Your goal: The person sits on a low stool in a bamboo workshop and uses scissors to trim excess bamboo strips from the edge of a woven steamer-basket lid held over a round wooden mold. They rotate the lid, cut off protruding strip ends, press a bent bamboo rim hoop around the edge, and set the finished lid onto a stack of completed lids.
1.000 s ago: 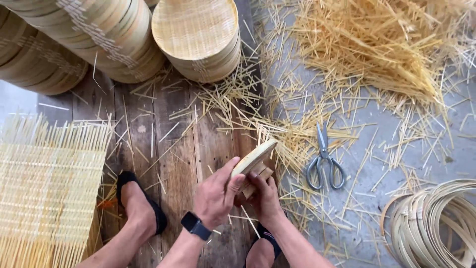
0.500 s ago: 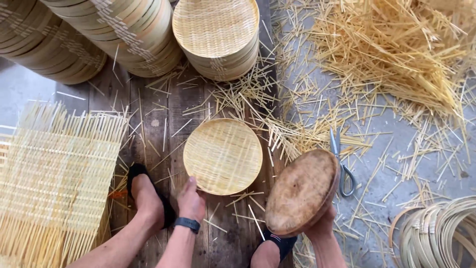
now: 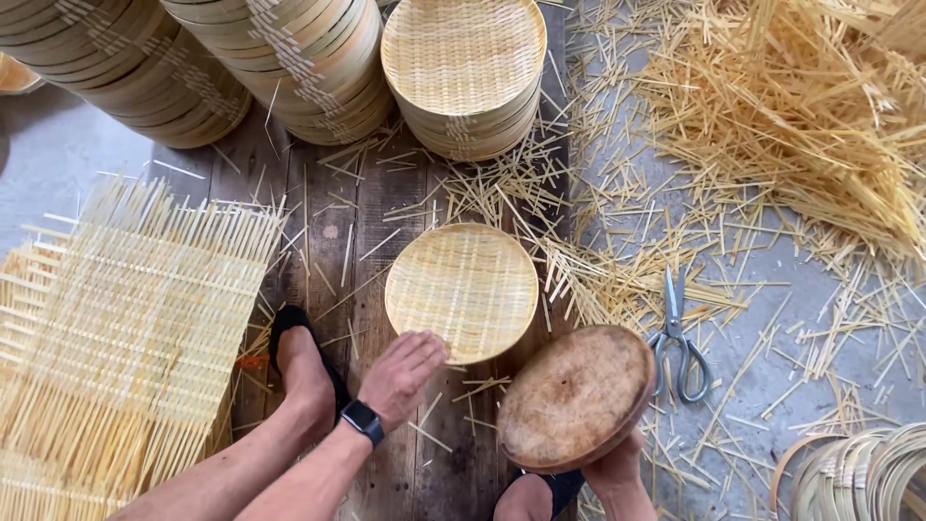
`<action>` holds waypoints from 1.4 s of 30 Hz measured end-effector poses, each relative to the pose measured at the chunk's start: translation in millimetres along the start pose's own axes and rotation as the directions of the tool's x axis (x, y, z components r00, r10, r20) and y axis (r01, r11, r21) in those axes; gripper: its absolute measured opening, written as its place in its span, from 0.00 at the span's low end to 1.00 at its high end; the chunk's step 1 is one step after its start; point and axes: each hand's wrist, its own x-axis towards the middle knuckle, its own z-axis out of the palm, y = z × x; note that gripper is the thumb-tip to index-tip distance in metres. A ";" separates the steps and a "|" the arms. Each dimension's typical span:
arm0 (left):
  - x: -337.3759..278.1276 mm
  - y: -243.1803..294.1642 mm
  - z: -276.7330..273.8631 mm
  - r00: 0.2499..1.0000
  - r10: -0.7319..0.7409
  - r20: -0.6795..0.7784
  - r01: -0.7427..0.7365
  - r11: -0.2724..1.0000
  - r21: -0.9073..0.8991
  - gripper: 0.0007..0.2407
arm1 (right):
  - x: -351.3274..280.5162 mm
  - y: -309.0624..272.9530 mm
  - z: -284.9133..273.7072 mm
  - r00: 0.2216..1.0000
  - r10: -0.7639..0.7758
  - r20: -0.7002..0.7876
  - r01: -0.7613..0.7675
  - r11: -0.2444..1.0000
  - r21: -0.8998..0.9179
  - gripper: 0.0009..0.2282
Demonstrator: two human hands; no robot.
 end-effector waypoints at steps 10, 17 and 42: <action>153.7 -29.1 -123.3 0.916 0.137 -0.377 -0.088 0.986 0.144 0.14 | 23.7 20.4 94.9 0.954 0.272 -0.125 -0.274 0.962 0.003 0.34; 284.6 -90.0 -134.6 0.897 0.091 -0.433 0.009 0.975 0.224 0.13 | 6.8 3.0 81.8 0.995 0.092 -0.039 -0.099 0.869 -0.485 0.25; 309.3 -92.7 -116.9 0.934 -0.358 -0.010 0.338 0.871 0.356 0.23 | 47.6 53.1 46.5 0.986 0.143 -0.087 -0.166 0.902 -0.398 0.21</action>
